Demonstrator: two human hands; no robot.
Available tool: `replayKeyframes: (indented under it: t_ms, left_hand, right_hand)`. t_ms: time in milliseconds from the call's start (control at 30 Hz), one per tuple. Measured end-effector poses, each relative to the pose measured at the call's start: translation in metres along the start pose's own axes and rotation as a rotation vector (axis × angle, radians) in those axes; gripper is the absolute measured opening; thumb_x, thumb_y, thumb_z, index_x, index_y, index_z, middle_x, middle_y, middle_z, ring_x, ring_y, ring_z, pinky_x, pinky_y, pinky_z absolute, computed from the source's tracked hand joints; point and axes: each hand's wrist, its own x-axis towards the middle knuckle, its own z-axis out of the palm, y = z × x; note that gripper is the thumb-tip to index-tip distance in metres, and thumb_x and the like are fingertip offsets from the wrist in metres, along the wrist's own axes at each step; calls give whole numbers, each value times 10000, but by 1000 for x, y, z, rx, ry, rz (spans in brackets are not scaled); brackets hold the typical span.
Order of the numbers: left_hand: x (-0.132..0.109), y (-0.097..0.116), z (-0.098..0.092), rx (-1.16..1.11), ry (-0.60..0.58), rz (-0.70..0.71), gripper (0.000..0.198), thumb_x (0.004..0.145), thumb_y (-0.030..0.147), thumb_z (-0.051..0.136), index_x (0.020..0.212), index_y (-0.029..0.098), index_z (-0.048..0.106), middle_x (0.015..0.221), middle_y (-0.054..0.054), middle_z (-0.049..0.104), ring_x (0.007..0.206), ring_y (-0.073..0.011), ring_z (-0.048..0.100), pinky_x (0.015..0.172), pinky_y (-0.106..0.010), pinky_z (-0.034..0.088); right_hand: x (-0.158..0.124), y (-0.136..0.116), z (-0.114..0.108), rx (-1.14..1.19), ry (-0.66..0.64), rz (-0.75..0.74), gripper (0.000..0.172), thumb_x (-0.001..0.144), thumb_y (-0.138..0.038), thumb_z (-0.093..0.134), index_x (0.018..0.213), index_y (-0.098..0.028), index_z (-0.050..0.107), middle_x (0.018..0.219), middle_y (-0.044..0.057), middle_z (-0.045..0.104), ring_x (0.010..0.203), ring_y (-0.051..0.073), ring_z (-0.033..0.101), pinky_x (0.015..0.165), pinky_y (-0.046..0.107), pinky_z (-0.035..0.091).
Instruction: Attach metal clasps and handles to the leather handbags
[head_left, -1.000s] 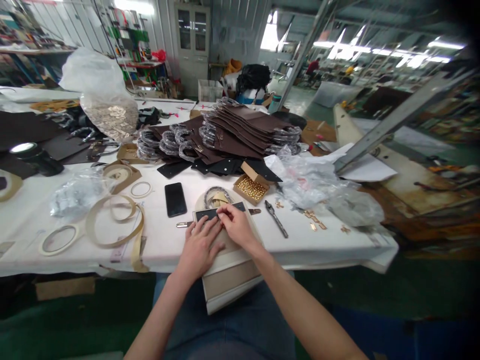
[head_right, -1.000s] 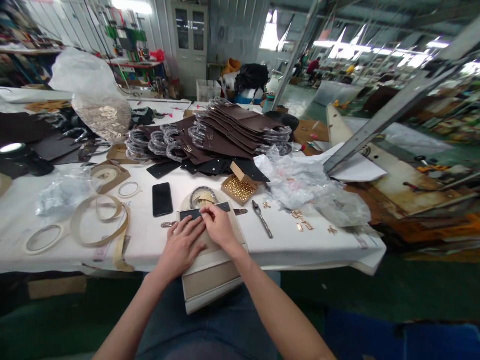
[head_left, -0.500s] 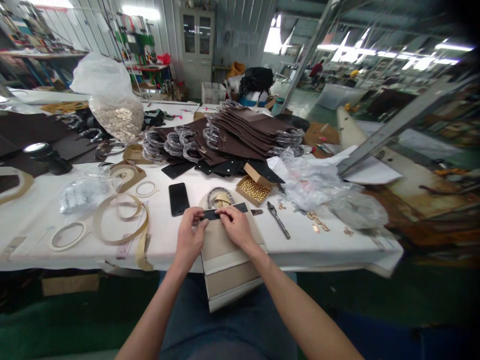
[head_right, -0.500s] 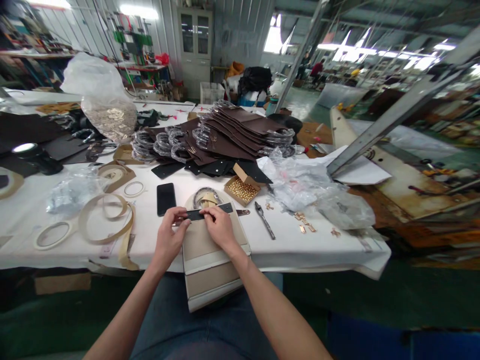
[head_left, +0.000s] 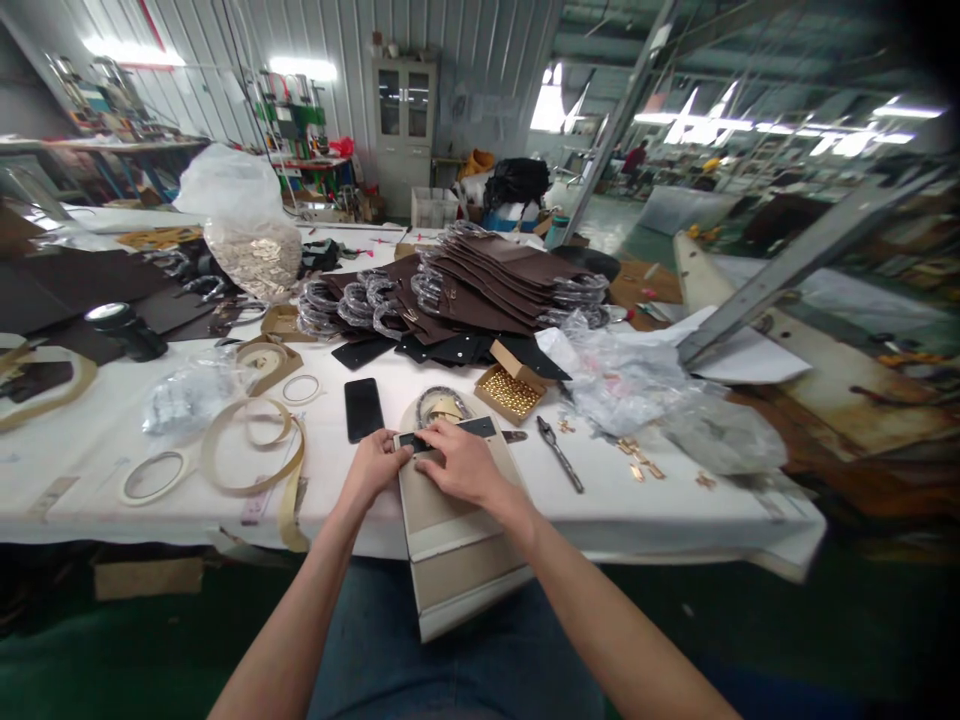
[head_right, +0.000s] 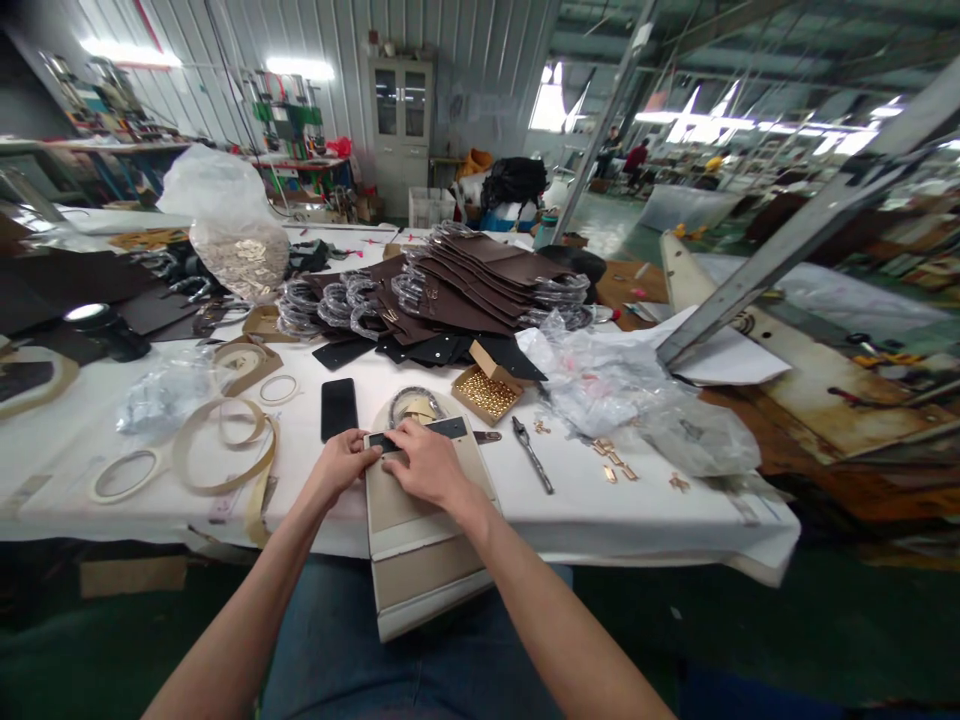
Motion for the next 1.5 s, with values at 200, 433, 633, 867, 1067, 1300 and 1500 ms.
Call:
replayKeyframes:
  t_ms: [200, 433, 633, 867, 1067, 1300, 1500]
  left_hand:
    - [4, 5, -10, 115, -20, -90, 314, 805, 443, 849, 858, 178, 690, 575, 30, 597, 463, -127, 546, 447, -222, 343]
    - [0, 2, -4, 110, -21, -188, 299, 882, 473, 762, 938, 183, 714, 526, 19, 605, 423, -143, 520, 443, -234, 327]
    - [1, 0, -2, 322, 83, -26, 178, 862, 358, 737, 820, 189, 698, 605, -23, 678, 532, -165, 616, 494, -245, 362]
    - [5, 14, -15, 188, -91, -186, 351, 866, 455, 784, 685, 208, 614, 515, -32, 631, 440, -143, 563, 457, -238, 320]
    - [13, 11, -17, 198, -99, -158, 305, 854, 388, 792, 680, 193, 635, 478, -30, 613, 421, -134, 541, 449, -232, 303]
    - [8, 18, -18, 196, -136, -190, 273, 890, 357, 750, 698, 200, 633, 516, -53, 665, 448, -174, 617, 475, -246, 412]
    - [17, 23, -20, 410, -144, -165, 343, 886, 315, 738, 591, 204, 602, 448, -44, 612, 380, -145, 530, 444, -249, 346]
  right_hand:
    - [13, 5, 4, -41, -65, -84, 303, 1053, -239, 781, 1353, -271, 771, 1255, 71, 735, 1103, 244, 698, 935, 373, 560]
    - [10, 5, 6, -151, -116, -84, 251, 1111, -286, 728, 1360, -262, 713, 1292, 76, 732, 1134, 249, 692, 938, 372, 556]
    - [6, 7, 16, -208, -124, -156, 264, 1174, -320, 622, 1413, -210, 641, 1338, 127, 702, 1220, 284, 653, 1018, 423, 528]
    - [11, 11, 23, -189, -87, -220, 209, 1149, -292, 661, 1332, -192, 663, 1252, 131, 703, 1106, 298, 639, 984, 440, 503]
    - [9, 11, 21, -158, -85, -202, 193, 1167, -286, 599, 1321, -189, 663, 1267, 149, 698, 1111, 314, 630, 984, 454, 491]
    - [10, 12, 24, -104, -94, -193, 184, 1163, -258, 585, 1326, -206, 654, 1272, 144, 701, 1163, 322, 631, 1034, 461, 473]
    - [9, 16, 25, -98, -95, -204, 181, 1161, -258, 595, 1322, -200, 655, 1264, 141, 701, 1146, 315, 631, 1032, 456, 478]
